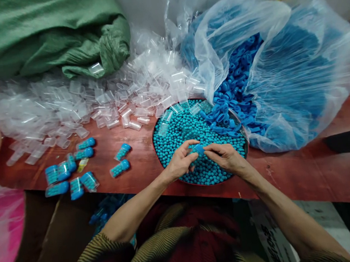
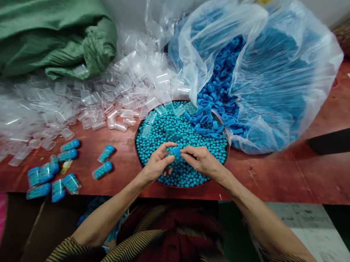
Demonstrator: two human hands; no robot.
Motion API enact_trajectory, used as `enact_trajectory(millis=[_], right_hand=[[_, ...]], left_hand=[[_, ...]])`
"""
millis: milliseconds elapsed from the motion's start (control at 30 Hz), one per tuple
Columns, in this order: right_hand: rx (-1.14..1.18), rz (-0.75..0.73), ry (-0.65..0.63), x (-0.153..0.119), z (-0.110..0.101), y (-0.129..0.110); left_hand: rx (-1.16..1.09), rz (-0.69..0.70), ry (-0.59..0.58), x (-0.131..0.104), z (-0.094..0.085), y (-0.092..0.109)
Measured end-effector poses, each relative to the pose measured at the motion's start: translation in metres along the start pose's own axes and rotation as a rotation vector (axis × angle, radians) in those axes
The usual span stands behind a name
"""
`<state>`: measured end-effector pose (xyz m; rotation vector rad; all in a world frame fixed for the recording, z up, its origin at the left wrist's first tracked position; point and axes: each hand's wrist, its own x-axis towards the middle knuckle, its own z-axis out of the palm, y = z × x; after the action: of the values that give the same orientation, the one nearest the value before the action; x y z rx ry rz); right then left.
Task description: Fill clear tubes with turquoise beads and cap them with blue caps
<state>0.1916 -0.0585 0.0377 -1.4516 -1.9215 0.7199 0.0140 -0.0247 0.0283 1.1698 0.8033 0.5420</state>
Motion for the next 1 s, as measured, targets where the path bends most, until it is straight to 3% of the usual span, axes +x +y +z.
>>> enact_trajectory(millis=[300,467,633,700,767,900,1000], right_hand=[[0.143,0.041,-0.025,-0.005,0.001,0.003],[0.54,0.245,-0.096,-0.003,-0.008,0.005],[0.822,0.406,0.108,0.003,0.005,0.009],[0.715,0.369,0.159,0.004,0.01,0.008],[0.464,0.256,0.18,0.001,0.014,0.004],[-0.066,0.019,0.091,-0.009,0.023,-0.008],[-0.277,-0.019,0.091,-0.011,0.032,-0.013]], left_hand=[[0.084,0.045,0.041,0.002,0.002,-0.011],[0.004,0.034,0.006,0.004,-0.005,-0.006],[0.066,0.027,-0.043,-0.002,-0.005,-0.001],[0.085,0.046,-0.029,-0.005,-0.002,0.0],[0.111,0.089,0.008,-0.007,0.001,0.0],[0.217,0.217,0.077,-0.007,0.004,0.002],[0.222,0.266,0.119,-0.005,0.007,0.005]])
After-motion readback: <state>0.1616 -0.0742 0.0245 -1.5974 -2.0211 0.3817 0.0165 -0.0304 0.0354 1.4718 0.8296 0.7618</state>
